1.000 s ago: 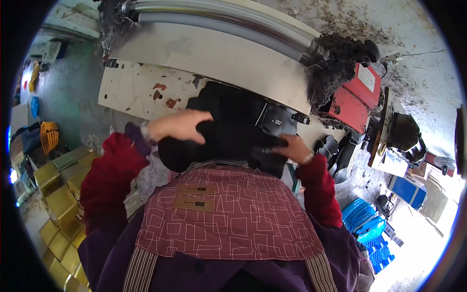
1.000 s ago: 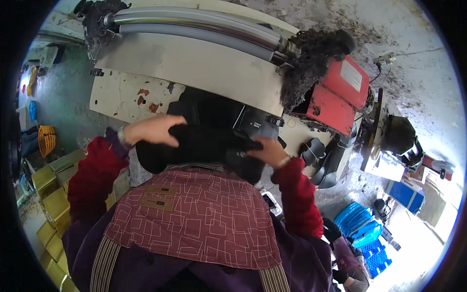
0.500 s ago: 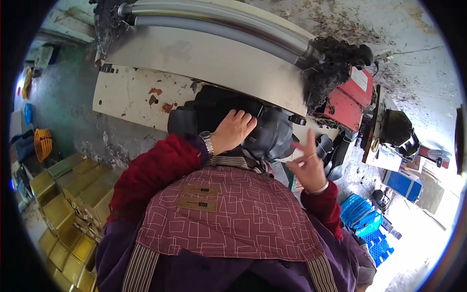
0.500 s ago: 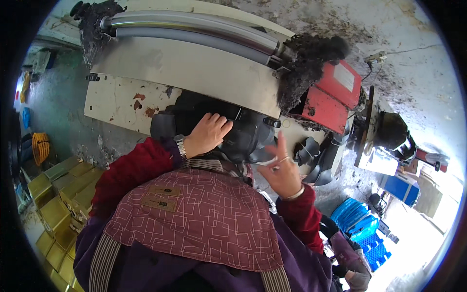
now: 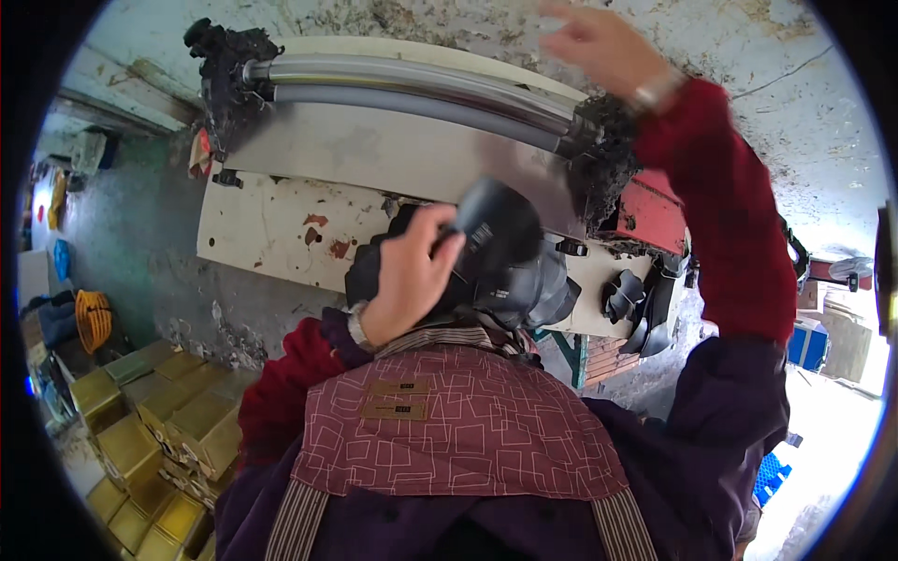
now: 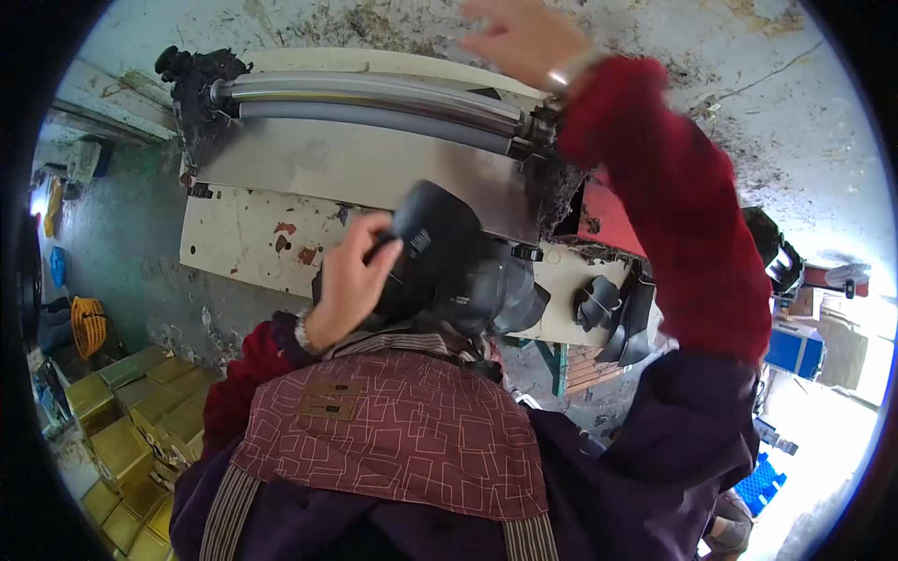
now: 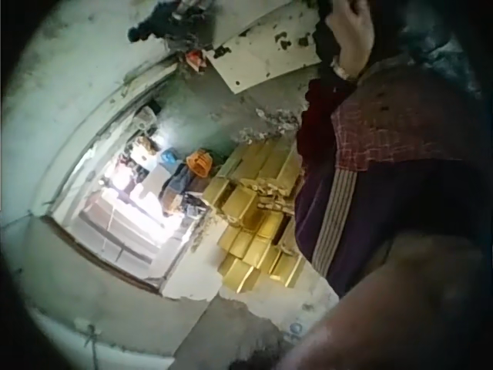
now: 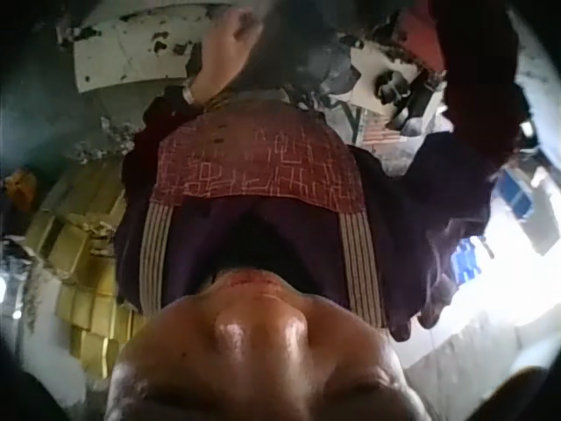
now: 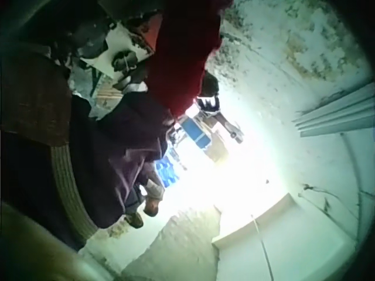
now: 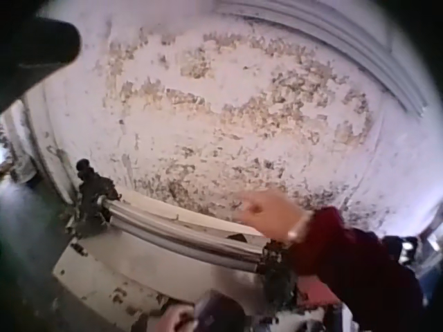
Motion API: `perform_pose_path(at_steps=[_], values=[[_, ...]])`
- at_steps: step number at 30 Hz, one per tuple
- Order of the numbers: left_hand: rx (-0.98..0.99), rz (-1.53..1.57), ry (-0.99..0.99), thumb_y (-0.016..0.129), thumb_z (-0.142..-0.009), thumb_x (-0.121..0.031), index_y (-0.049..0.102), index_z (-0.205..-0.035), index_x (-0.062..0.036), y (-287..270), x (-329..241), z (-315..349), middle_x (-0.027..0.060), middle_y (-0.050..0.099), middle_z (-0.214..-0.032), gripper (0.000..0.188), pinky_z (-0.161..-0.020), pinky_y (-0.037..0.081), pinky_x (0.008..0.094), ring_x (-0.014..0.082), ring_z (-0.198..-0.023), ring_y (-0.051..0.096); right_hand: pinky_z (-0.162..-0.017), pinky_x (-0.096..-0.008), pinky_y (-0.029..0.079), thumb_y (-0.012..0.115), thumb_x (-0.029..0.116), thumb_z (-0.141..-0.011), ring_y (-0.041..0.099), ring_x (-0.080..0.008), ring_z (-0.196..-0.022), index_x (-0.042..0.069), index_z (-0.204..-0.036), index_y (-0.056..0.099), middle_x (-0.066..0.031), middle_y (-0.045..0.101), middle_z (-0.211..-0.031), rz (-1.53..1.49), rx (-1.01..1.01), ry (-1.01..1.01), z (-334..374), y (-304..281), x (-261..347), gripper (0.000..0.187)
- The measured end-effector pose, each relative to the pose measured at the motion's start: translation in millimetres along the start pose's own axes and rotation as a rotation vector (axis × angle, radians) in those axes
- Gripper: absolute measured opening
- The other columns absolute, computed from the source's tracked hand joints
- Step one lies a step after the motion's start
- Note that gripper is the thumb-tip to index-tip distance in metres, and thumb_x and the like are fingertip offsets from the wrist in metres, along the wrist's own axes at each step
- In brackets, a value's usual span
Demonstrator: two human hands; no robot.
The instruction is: The person repeatedly feeds black shoe parts through a roller machine to smooth or flatten them. They retrieve parts from a nearby pile, run them through the machine, and place them back. The person also fetches water from a tap and pours it onto the machine's rollers.
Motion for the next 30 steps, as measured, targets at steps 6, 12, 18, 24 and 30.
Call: perform_pose_path(at_steps=[6,12,18,24,30], values=[[-0.134,-0.147,0.142,0.062,-0.075,-0.010,0.042,-0.112,-0.0051,1.0,4.7,-78.9,0.0170,0.057,-0.077,0.043,-0.060,0.045,0.0428,0.0361,-0.070,0.057,-0.066,-0.0314,0.048,0.056,0.042,-0.076,0.061,-0.0177,-0.072,0.007,-0.095,0.064,-0.0075,0.064,-0.084,0.127,0.572,0.226,-72.5,126.8,-60.1,0.040],[-0.264,-0.645,0.576,0.063,-0.070,-0.008,0.048,-0.107,-0.0058,-4.2,-56.4,-66.9,0.0151,0.056,-0.088,0.041,-0.060,0.044,0.0385,0.0330,-0.072,0.056,-0.068,-0.0381,0.045,0.058,0.048,-0.074,0.060,-0.0246,-0.075,0.006,-0.089,0.066,-0.0128,0.064,-0.082,0.388,0.589,0.182,-91.8,147.9,-68.6,0.045],[0.438,-0.507,0.756,0.063,-0.068,-0.015,0.051,-0.097,-0.0063,102.8,10.9,46.6,0.0044,0.048,-0.083,0.033,-0.068,0.040,0.0332,0.0207,-0.081,0.048,-0.063,-0.0382,0.049,0.069,0.035,-0.063,0.063,-0.0271,-0.068,0.005,-0.078,0.068,-0.0144,0.065,-0.075,0.397,0.164,-0.017,-124.9,66.3,-30.6,0.034],[0.501,-0.817,0.730,0.065,-0.067,-0.019,0.048,-0.103,-0.0068,147.4,39.7,54.9,0.0067,0.047,-0.087,0.042,-0.077,0.036,0.0351,0.0213,-0.082,0.046,-0.065,-0.0360,0.049,0.070,0.028,-0.061,0.063,-0.0249,-0.069,0.007,-0.078,0.068,-0.0132,0.065,-0.072,0.405,-0.044,0.012,-125.2,-39.7,-19.2,0.027],[0.458,-0.748,0.786,0.050,-0.076,-0.013,0.049,-0.103,-0.0057,140.5,41.2,69.2,0.0054,0.044,-0.081,0.028,-0.078,0.037,0.0344,0.0191,-0.076,0.046,-0.066,-0.0374,0.049,0.066,0.023,-0.063,0.063,-0.0279,-0.070,0.007,-0.077,0.068,-0.0146,0.064,-0.074,0.565,-0.301,0.092,-128.4,-137.4,-20.2,0.021]])
Point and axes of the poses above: each hand's wrist, its own z-axis away from the middle knuckle, its own y-axis out of the palm, x = y × z, the point moved 9 cm from there along -z, towards the middle knuckle
